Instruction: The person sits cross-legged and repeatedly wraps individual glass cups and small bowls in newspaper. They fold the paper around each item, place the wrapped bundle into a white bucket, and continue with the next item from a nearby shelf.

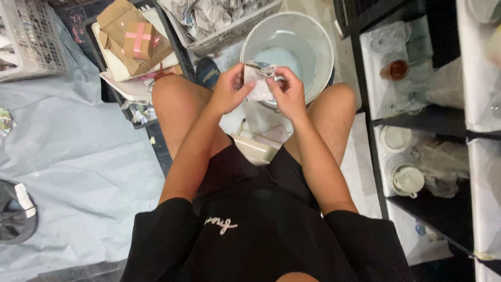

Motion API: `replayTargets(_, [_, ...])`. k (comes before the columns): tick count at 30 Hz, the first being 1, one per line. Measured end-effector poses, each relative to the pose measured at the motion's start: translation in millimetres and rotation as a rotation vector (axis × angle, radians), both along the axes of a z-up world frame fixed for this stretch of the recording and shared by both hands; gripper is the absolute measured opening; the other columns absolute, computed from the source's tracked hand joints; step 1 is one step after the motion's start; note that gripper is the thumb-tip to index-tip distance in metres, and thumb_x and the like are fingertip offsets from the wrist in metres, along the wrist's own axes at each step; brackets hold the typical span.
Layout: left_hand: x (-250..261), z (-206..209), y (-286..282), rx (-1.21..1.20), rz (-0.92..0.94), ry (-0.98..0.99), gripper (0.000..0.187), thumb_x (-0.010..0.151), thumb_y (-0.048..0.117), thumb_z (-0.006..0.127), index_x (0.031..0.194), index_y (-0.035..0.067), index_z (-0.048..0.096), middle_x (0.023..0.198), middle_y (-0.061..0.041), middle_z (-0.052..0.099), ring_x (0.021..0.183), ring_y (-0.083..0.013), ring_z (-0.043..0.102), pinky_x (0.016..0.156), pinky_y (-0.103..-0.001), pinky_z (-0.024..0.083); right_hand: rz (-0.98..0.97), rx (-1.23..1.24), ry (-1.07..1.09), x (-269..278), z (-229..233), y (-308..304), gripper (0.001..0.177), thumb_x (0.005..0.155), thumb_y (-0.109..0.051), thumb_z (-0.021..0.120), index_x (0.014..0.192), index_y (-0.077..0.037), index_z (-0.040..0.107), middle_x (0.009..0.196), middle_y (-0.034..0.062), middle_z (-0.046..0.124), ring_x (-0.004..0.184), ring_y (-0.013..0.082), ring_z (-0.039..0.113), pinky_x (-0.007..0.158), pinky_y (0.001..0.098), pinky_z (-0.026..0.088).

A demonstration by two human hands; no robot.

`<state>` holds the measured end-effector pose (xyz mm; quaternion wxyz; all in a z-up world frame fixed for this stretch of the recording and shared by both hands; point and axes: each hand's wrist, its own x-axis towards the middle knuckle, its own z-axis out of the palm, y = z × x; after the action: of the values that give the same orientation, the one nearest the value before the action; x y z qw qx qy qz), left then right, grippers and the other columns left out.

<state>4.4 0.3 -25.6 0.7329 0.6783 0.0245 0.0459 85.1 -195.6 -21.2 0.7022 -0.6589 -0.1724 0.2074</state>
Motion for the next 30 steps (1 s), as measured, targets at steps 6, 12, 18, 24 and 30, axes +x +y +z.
replayTargets(6, [2.3,5.3,-4.8,-0.039,-0.001,-0.023,0.030,0.094,-0.013,0.061,0.119,0.003,0.059,0.108,-0.005,0.067,0.088,-0.0064,0.064,0.072,-0.020,0.051,0.083,0.045,-0.214,1.7,10.5,-10.2,0.021,0.100,0.010,0.058,0.116,0.002,0.069,0.125,0.0080,0.064,0.098,0.0099,0.063,0.085,0.0240,0.053])
replayTargets(12, [6.7,5.4,-9.2,0.039,-0.031,-0.202,0.034,0.082,-0.024,0.046,0.092,0.000,0.068,0.123,-0.011,0.067,0.103,-0.0165,0.067,0.086,-0.026,0.054,0.110,0.079,-0.063,1.4,5.3,-25.3,0.029,0.094,0.011,0.047,0.104,0.002,0.072,0.142,0.0126,0.063,0.096,0.0139,0.062,0.082,0.0294,0.060])
replayTargets(18, [8.2,11.0,-17.2,0.357,-0.019,-0.228,0.031,0.081,-0.023,0.051,0.080,0.003,0.068,0.116,-0.006,0.073,0.090,-0.0176,0.069,0.073,-0.028,0.050,-0.032,0.100,0.211,6.6,6.5,-52.8,0.022,0.104,-0.011,0.045,0.117,-0.012,0.063,0.130,0.0110,0.068,0.082,0.0130,0.072,0.068,0.0264,0.062])
replayTargets(24, [11.3,15.2,-27.7,0.306,-0.099,-0.094,0.028,0.081,-0.018,0.049,0.082,0.003,0.067,0.120,-0.008,0.070,0.091,-0.0175,0.064,0.071,-0.027,0.047,0.129,-0.209,0.219,3.4,3.5,-49.9,0.027,0.107,-0.023,0.059,0.114,0.002,0.066,0.091,0.0089,0.069,0.077,0.0175,0.071,0.057,0.0297,0.058])
replayTargets(30, [15.4,10.7,-21.9,0.272,-0.166,-0.106,0.024,0.085,-0.011,0.053,0.088,0.006,0.070,0.126,-0.009,0.066,0.111,-0.0191,0.064,0.082,-0.028,0.050,0.119,-0.215,0.168,6.9,4.2,-50.3,0.026,0.103,-0.022,0.064,0.113,0.002,0.068,0.092,0.0035,0.072,0.079,0.0115,0.074,0.057,0.0271,0.061])
